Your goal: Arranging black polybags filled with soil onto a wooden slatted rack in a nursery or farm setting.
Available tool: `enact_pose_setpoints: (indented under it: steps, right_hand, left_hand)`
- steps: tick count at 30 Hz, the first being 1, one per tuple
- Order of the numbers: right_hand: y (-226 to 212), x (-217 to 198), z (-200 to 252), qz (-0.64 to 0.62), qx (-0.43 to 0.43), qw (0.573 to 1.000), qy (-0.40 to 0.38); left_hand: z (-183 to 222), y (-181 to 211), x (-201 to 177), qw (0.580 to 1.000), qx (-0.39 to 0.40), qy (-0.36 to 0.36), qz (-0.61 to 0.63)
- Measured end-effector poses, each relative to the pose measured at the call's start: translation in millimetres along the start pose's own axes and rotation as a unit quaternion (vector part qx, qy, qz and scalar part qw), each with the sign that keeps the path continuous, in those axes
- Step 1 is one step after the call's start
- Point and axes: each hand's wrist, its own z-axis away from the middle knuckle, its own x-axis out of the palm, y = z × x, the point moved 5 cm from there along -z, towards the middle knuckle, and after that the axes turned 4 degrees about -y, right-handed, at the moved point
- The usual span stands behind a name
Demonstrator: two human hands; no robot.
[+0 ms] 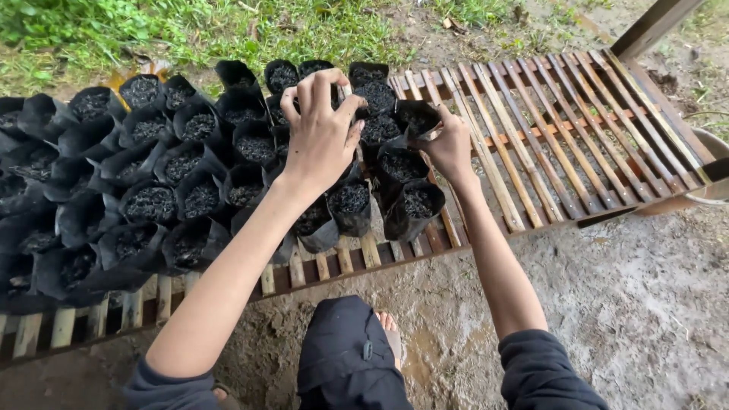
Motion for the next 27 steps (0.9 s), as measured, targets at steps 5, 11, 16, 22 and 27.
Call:
enact_pose_setpoints:
  steps: [5, 11, 16, 22, 27]
  right_hand:
    - [9, 3, -4, 0.045, 0.000, 0.999, 0.014]
    - [-16, -13, -14, -0.099, 0.079, 0.988, -0.087]
    - [12, 2, -19, -0.039, 0.087, 0.992, -0.086]
    - [12, 5, 1, 0.040, 0.060, 0.995, -0.076]
    - [19, 2, 6, 0.022, 0.097, 0.989, -0.113]
  left_hand:
    - [-8, 8, 7, 0.998, 0.037, -0.003, -0.053]
    - [-34, 10, 33, 0.997, 0.012, -0.054, -0.046]
    - [-34, 12, 35, 0.997, 0.019, -0.063, -0.051]
    - [-19, 1, 34, 0.996, -0.001, -0.081, -0.043]
    - [-9, -12, 19, 0.994, 0.007, -0.089, -0.064]
